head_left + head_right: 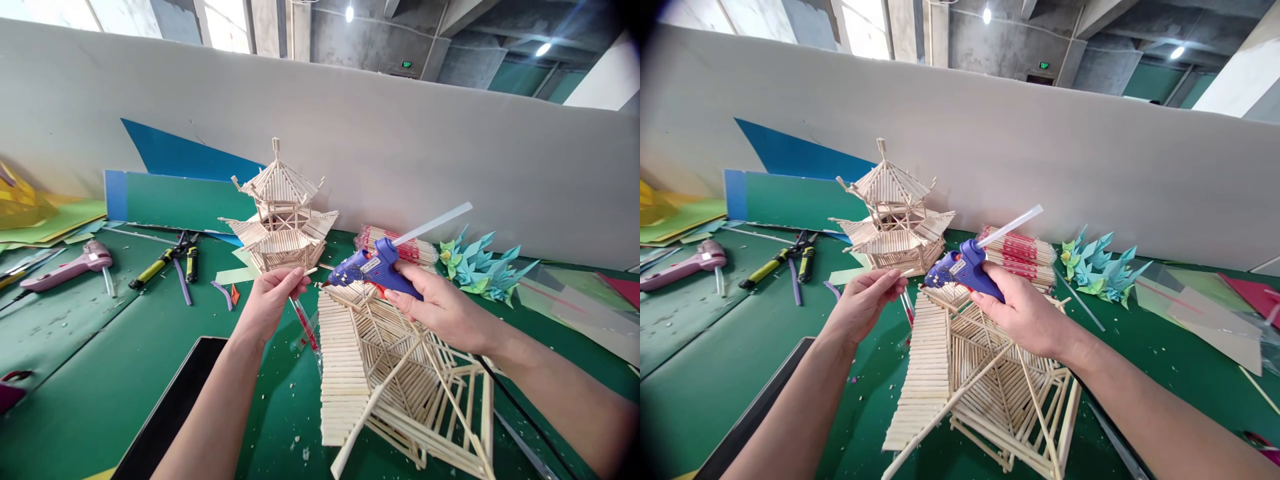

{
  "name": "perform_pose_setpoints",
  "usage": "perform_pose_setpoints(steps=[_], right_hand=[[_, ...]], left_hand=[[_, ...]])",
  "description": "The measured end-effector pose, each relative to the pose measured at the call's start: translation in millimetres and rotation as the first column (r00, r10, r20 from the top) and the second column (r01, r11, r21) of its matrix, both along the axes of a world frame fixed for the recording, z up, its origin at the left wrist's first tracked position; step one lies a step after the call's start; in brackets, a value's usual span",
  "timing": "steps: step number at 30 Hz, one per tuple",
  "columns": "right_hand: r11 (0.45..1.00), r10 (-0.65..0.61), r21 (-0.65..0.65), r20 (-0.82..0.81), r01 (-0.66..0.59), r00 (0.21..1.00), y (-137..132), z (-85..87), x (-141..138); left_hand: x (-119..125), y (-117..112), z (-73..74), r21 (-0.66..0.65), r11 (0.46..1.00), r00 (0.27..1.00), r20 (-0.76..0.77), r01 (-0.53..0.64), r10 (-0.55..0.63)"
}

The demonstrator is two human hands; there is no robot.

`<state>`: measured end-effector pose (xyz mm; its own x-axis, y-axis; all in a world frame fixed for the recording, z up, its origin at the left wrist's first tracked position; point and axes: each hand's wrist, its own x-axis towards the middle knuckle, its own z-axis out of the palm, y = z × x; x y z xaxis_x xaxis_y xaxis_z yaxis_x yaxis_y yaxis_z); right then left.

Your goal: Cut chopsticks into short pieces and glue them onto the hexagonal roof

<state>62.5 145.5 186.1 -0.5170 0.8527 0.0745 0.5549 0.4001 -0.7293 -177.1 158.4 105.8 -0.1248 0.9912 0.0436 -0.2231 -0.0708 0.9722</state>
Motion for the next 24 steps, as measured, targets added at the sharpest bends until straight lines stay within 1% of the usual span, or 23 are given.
perform_pose_setpoints(steps=[4,12,17,21,24], right_hand=[[1.000,0.003,-0.004,0.003,-0.003,1.000,-0.5,-0.4,1.2],[1.000,0.002,-0.009,-0.005,-0.002,1.000,0.2,0.1,2.6],[1.000,0.007,-0.001,0.003,-0.007,1.000,-0.1,-1.1,3.4],[1.000,0.005,0.000,0.002,-0.005,1.000,0.2,-0.6,2.9],[1.000,0.014,-0.007,-0.009,-0.014,1.000,1.3,-1.1,2.1]], left_hand=[[-0.7,-0.2,-0.2,0.007,1.000,1.000,0.002,-0.010,0.010],[-1.6,-0.8,2.1,0.067,0.997,1.000,-0.017,-0.023,0.024],[-0.7,-2.3,3.7,0.101,0.995,0.999,-0.042,-0.017,0.022],[0.7,-3.6,5.2,0.141,0.989,0.998,-0.052,-0.038,0.046],[2.4,-3.9,5.7,0.145,0.989,0.995,-0.090,-0.040,0.053]])
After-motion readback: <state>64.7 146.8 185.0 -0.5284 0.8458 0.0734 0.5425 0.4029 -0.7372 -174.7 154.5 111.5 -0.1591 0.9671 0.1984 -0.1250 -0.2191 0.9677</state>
